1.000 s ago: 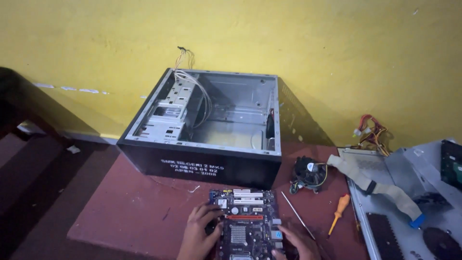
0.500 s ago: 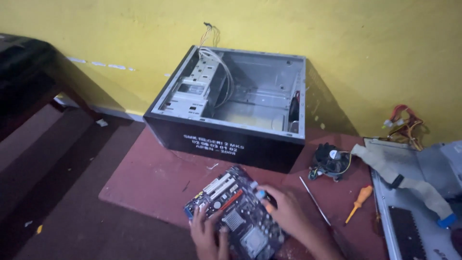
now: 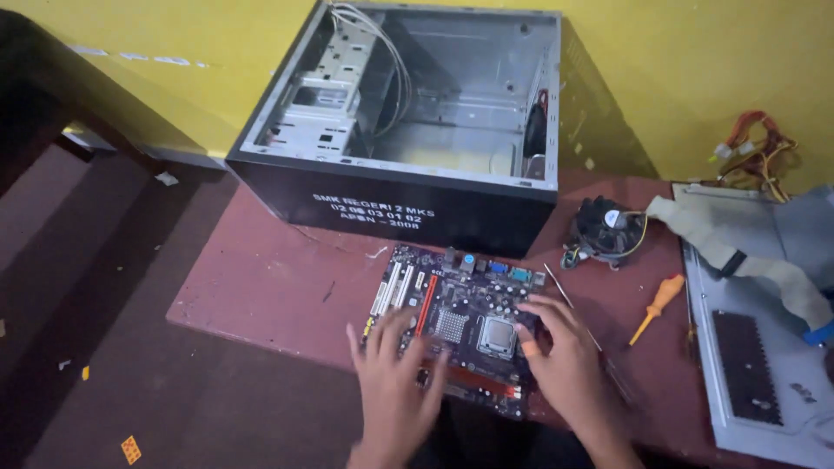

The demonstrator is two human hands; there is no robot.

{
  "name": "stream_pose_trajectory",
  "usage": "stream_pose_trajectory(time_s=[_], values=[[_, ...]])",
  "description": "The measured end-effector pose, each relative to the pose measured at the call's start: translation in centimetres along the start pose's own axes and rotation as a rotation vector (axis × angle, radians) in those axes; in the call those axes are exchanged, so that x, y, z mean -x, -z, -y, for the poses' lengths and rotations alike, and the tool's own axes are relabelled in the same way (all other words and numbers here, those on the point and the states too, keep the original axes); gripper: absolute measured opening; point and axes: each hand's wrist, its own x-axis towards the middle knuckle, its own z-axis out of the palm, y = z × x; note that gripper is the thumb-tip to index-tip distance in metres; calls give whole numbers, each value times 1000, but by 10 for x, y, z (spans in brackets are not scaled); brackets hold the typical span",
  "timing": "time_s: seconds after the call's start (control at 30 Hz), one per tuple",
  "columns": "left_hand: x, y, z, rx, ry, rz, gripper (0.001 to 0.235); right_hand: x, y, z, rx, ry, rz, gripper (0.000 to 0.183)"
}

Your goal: The person places a motherboard into an open computer case and secures it using a screwdriver. They then place a cooling fan inside the case.

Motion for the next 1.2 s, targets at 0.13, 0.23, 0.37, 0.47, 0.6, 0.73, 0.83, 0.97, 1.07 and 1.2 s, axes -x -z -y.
stream_pose_trajectory(time_s=[0.13, 0.23, 0.37, 0.47, 0.6, 0.73, 0.83, 0.97, 1.07, 1.2], values=[[-64, -24, 5, -184, -27, 280, 64, 13, -14, 5, 68, -141, -50, 43], [-73, -49, 8, -162, 106, 489, 97, 20, -20, -5, 45, -151, -64, 46], [-70, -64, 13, -204, 110, 580, 97, 18, -14, -4, 22, -163, -78, 40], [-68, -65, 15, -148, 112, 527, 91, 19, -16, -6, -9, -102, -87, 36], [-69, -67, 15, -121, 136, 541, 100, 17, -18, -10, -24, -96, -70, 36], [-70, -69, 12, -140, 152, 566, 103, 16, -14, -3, 5, -149, -31, 37], [-71, -74, 13, -215, 136, 600, 108, 15, -14, -2, 39, -151, -9, 37], [-76, -70, 8, -215, 162, 667, 110, 17, -16, -4, 48, -120, -27, 38], [-73, -68, 9, -210, 173, 699, 109, 20, -17, -4, 23, -57, -67, 35], [-75, -50, 4, -17, 100, 559, 79, 17, -17, -7, 17, -98, -31, 33]])
